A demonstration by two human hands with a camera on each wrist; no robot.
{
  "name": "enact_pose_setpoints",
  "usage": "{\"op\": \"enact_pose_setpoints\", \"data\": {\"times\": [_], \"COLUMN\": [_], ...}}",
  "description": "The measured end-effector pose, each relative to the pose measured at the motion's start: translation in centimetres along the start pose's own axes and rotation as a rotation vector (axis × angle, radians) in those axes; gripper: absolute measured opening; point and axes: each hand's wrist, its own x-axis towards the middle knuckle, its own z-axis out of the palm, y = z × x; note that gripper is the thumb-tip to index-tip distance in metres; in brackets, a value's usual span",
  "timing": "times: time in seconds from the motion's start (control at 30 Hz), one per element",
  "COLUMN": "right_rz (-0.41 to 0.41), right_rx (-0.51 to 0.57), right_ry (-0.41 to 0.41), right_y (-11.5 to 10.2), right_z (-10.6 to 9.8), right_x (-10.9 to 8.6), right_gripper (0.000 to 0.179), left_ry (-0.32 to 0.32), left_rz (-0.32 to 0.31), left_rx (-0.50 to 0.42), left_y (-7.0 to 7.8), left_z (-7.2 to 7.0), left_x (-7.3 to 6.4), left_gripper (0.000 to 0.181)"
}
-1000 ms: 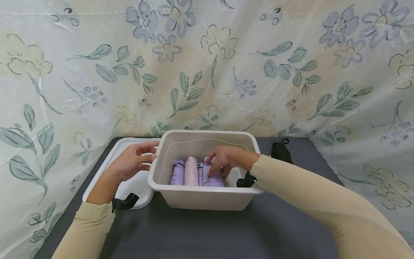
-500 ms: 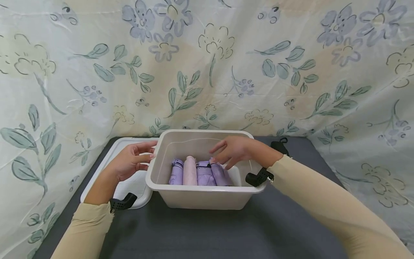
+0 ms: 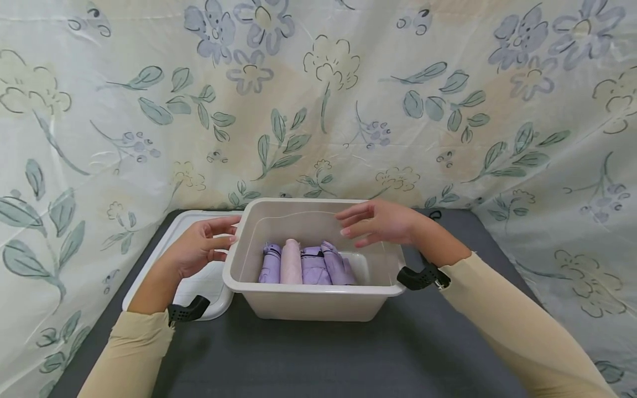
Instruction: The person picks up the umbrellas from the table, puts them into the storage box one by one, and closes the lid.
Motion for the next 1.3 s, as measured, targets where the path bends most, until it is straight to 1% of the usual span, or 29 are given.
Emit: {"op": "enact_pose_setpoints", "data": {"times": [0.1, 0.37, 0.53, 0.63, 0.9, 1.1, 1.23, 1.3], "right_rz": [-0.044, -0.127, -0.181, -0.213, -0.259, -0.332, -0.374, -0.382], "right_rx": [0.033, 0.157, 0.209, 0.208, 0.203, 0.208, 0.223, 0.229], "right_ry": [0.025, 0.070, 0.112, 0.145, 0.274, 0.309, 0.309, 0.319], "right_y": [0.4, 1.5, 2.4, 3.0, 4.7, 6.7, 8.6, 9.6], "right_z": [-0.2, -0.4, -1.0, -1.5, -2.8, -4.2, -5.6, -6.3], "right_x": [-0.4, -1.8, -2.8, -3.4, -5.1, -6.2, -6.7, -6.8], "right_gripper": [0.057, 0.059, 0.056, 0.053, 0.052, 0.050, 0.050, 0.049], "left_ry": [0.006, -0.009, -0.012, -0.009, -0.018, -0.022, -0.019, -0.016], "left_rz": [-0.005, 0.000, 0.001, -0.001, 0.004, 0.008, 0.005, 0.001], "left_rx": [-0.014, -0.042, -0.032, -0.017, -0.010, -0.013, -0.011, -0.009], "left_y": [-0.1, -0.3, -0.3, -0.2, 0.0, 0.1, 0.2, 0.2], "left_z": [0.0, -0.1, -0.1, -0.2, -0.4, -0.6, -0.5, -0.5], "left_x": [-0.1, -0.3, -0.4, -0.5, -0.7, -0.7, -0.7, -0.7], "left_gripper": [0.061, 0.062, 0.062, 0.062, 0.062, 0.062, 0.062, 0.062]}}
